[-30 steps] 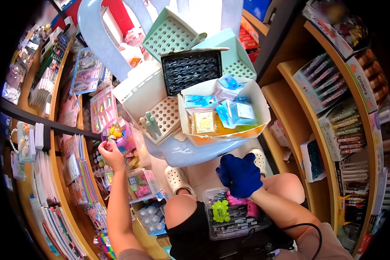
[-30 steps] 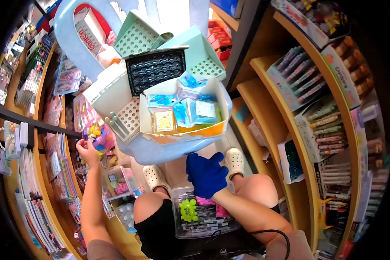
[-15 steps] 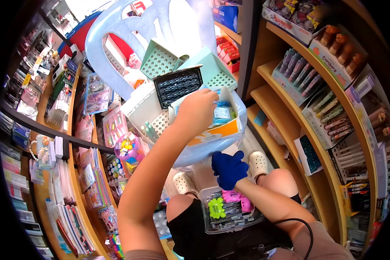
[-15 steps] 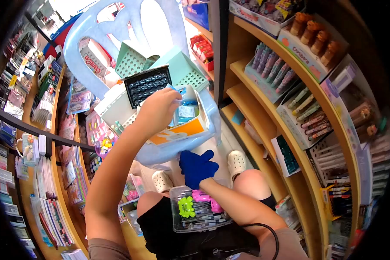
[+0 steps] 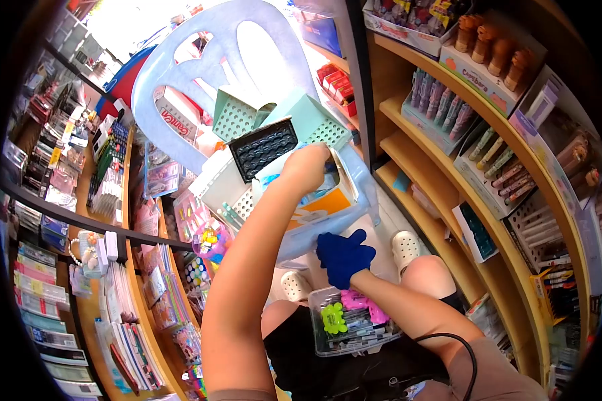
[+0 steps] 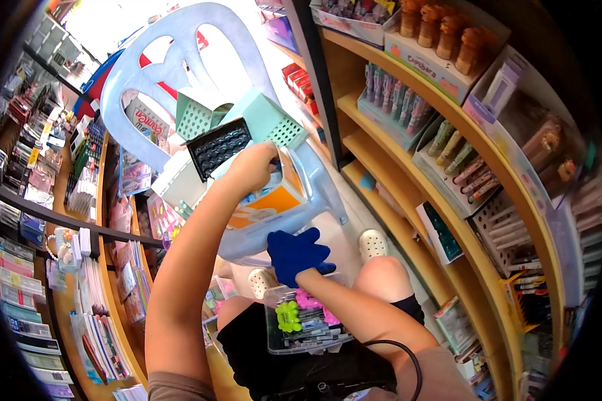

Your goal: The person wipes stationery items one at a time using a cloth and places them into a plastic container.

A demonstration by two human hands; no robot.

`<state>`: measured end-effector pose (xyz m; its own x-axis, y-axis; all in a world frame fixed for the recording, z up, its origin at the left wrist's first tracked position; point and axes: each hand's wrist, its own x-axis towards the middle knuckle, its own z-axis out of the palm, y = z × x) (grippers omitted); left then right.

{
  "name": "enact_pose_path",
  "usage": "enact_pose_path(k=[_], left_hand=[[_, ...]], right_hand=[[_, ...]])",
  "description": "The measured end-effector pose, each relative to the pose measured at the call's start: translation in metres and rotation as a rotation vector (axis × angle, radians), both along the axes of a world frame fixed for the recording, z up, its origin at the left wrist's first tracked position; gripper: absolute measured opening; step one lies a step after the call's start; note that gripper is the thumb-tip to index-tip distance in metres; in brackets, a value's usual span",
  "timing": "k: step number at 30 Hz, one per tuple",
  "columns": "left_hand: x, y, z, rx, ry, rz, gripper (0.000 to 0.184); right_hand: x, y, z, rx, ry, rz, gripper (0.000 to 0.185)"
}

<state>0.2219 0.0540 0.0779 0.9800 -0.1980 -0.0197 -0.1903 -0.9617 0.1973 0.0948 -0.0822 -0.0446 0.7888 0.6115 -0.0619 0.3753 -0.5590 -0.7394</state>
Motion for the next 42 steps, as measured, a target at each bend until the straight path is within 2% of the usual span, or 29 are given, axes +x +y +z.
enact_pose_path(k=[4,5,10,12,15,18,21,23,25,27,31,33,36,37,39,40,41,42], left_hand=[[-0.017,-0.004,0.023,-0.138,-0.161,0.09,0.021],[-0.02,0.001,0.028,-0.208,-0.159,0.075,0.023],[-0.026,-0.002,0.021,-0.135,-0.105,0.12,0.021],[-0.022,-0.016,0.025,0.071,-0.016,0.177,0.023],[-0.015,-0.032,0.021,0.26,0.091,0.264,0.024],[-0.003,-0.034,0.01,0.271,0.039,0.314,0.025],[0.003,-0.03,-0.001,0.261,-0.026,0.317,0.025],[-0.005,-0.024,0.008,0.171,-0.021,0.366,0.025],[-0.014,-0.015,0.02,0.051,-0.008,0.407,0.028],[-0.021,0.003,0.026,-0.119,-0.021,0.399,0.029],[-0.045,0.013,0.048,-0.572,-0.031,0.432,0.027],[-0.065,0.009,0.06,-0.75,-0.054,0.439,0.026],[-0.1,0.007,0.056,-0.781,-0.088,0.457,0.024],[-0.114,0.001,0.051,-0.819,-0.178,0.419,0.022],[-0.148,-0.019,0.033,-0.894,-0.356,0.343,0.018],[-0.163,-0.023,0.017,-0.846,-0.334,0.381,0.014],[-0.175,-0.028,0.002,-0.64,-0.49,0.276,0.013],[-0.185,-0.039,-0.008,-0.599,-0.505,0.307,0.01]], right_hand=[[0.006,-0.011,0.034,-0.112,-0.227,0.076,0.008],[0.006,-0.009,0.031,-0.084,-0.159,0.063,0.008],[0.003,-0.002,0.038,-0.142,0.01,0.051,0.01],[0.003,0.002,0.031,-0.173,0.059,0.053,0.018],[-0.001,-0.002,0.044,-0.185,0.122,0.022,0.011],[0.0,-0.003,0.049,-0.167,0.121,-0.002,0.012],[0.004,0.004,0.02,-0.165,0.052,0.021,0.017],[0.01,0.001,0.036,-0.199,-0.003,0.052,0.025],[0.011,-0.007,0.055,-0.272,-0.043,0.099,0.025],[0.012,-0.009,0.044,-0.195,-0.075,0.081,0.026],[0.008,-0.01,0.073,-0.074,-0.063,-0.141,0.023],[0.018,-0.005,0.052,0.07,-0.195,-0.085,0.022],[0.028,-0.007,0.057,0.136,-0.237,0.006,0.019],[0.03,-0.009,0.064,0.132,-0.225,0.037,0.018],[0.031,-0.011,0.072,0.376,0.012,-0.036,0.023],[0.031,-0.019,0.092,0.569,0.064,0.026,0.023],[0.03,-0.028,0.111,0.754,0.125,0.104,0.024],[0.028,-0.022,0.098,0.886,-0.02,0.089,0.023]])
